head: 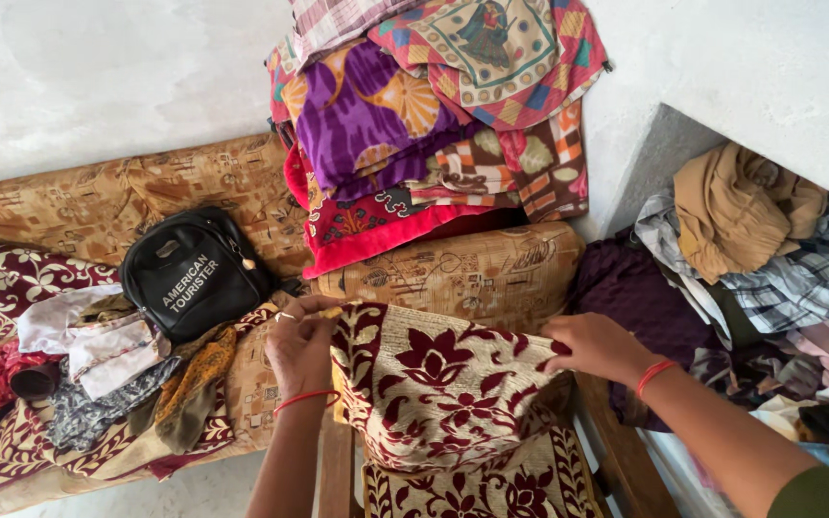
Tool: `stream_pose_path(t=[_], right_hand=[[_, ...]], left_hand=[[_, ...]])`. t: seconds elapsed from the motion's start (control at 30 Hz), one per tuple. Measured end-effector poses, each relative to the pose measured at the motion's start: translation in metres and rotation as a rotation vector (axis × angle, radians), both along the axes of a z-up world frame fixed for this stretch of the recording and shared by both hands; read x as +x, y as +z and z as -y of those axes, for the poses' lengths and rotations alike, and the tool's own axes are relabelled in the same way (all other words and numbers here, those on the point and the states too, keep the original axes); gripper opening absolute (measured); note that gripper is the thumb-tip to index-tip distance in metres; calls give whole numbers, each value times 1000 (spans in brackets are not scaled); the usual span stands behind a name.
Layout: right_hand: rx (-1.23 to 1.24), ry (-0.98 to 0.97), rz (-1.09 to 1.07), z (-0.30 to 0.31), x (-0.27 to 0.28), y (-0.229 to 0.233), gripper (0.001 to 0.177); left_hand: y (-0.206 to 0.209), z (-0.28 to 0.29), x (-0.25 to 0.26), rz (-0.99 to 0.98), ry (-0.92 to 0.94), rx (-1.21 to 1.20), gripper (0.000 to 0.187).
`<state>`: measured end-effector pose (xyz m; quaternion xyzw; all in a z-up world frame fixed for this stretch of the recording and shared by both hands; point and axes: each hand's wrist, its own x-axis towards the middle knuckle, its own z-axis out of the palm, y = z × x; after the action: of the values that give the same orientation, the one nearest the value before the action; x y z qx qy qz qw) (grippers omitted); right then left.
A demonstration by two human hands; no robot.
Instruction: The person places a pink patterned box into a black backpack and then adjusts a floral-patterned cushion on a nearby chair. The person handles the box and backpack by hand, then smooths the cushion fabric.
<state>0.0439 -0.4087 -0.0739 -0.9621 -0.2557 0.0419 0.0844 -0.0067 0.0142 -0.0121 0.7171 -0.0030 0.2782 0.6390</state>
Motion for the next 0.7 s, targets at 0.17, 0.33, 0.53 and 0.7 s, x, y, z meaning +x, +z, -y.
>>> stream_pose_path(t=[0.17, 0.33, 0.53, 0.7], right_hand=[[-47, -79, 57, 6, 1, -2, 46], [-119, -270, 50, 16, -3, -8, 24], [125, -549, -148, 29, 0, -25, 21], [396, -490, -9, 42, 19, -36, 31]], left_hand=[[-4, -7, 0, -49, 45, -13, 23], [-10, -14, 3, 31, 96, -120, 25], [-11, -24, -5, -84, 188, -123, 25], [-12, -32, -6, -65, 274, -58, 21]])
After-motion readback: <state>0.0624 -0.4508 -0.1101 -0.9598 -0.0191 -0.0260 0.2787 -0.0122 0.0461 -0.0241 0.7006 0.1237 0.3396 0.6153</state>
